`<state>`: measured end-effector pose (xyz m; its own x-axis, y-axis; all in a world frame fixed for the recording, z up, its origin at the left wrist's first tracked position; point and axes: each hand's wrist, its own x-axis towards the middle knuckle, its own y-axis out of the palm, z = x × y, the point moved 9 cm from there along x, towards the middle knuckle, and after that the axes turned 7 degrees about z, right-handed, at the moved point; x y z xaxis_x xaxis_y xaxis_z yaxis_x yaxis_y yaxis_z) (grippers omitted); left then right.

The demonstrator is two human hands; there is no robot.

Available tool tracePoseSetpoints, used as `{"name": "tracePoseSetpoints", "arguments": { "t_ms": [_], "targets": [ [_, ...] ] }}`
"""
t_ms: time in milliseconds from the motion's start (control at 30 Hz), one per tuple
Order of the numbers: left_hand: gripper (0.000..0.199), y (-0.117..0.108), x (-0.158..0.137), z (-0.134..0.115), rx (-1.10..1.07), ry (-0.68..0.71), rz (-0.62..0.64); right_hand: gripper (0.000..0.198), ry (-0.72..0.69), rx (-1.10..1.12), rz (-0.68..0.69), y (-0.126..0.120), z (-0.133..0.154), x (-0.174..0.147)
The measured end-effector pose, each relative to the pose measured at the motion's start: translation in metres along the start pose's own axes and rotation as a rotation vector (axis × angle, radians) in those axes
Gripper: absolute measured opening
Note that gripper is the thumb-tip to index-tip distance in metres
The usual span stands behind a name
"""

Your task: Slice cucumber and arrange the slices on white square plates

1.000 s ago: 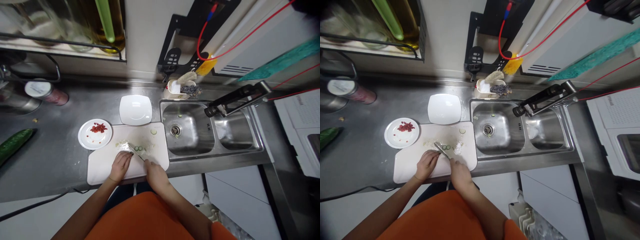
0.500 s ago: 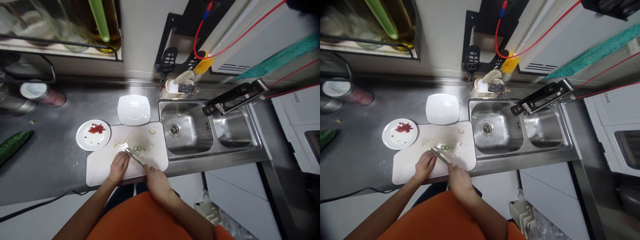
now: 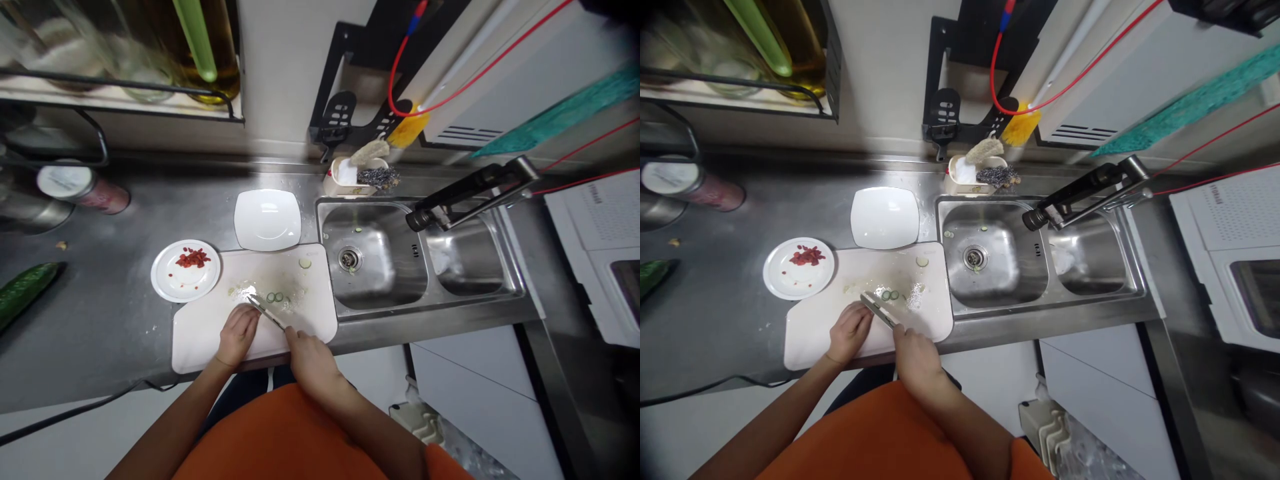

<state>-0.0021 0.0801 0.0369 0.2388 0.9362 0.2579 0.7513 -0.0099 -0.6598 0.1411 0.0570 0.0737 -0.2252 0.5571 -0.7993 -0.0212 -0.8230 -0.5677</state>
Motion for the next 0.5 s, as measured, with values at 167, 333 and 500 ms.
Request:
{"name": "tracePoseSetpoints", "arguments": {
  "t_ms": [167, 333, 500],
  "targets": [
    [0.013, -0.001, 0.001, -0.001, 0.020, -0.002, -0.005, 0.034, -0.015, -0.002, -0.011, 0.002, 0.003, 0.008],
    [0.014, 0.000, 0.001, -0.001, 0.013, 0.000, 0.009, 0.034, -0.035, -0.001, -0.028, 0.003, 0.008, 0.023],
    [0.014, 0.001, 0.001, -0.001, 0.020, -0.004, 0.018, 0.034, -0.079, 0.001, -0.058, 0.004, 0.015, 0.038]
  ]
}}
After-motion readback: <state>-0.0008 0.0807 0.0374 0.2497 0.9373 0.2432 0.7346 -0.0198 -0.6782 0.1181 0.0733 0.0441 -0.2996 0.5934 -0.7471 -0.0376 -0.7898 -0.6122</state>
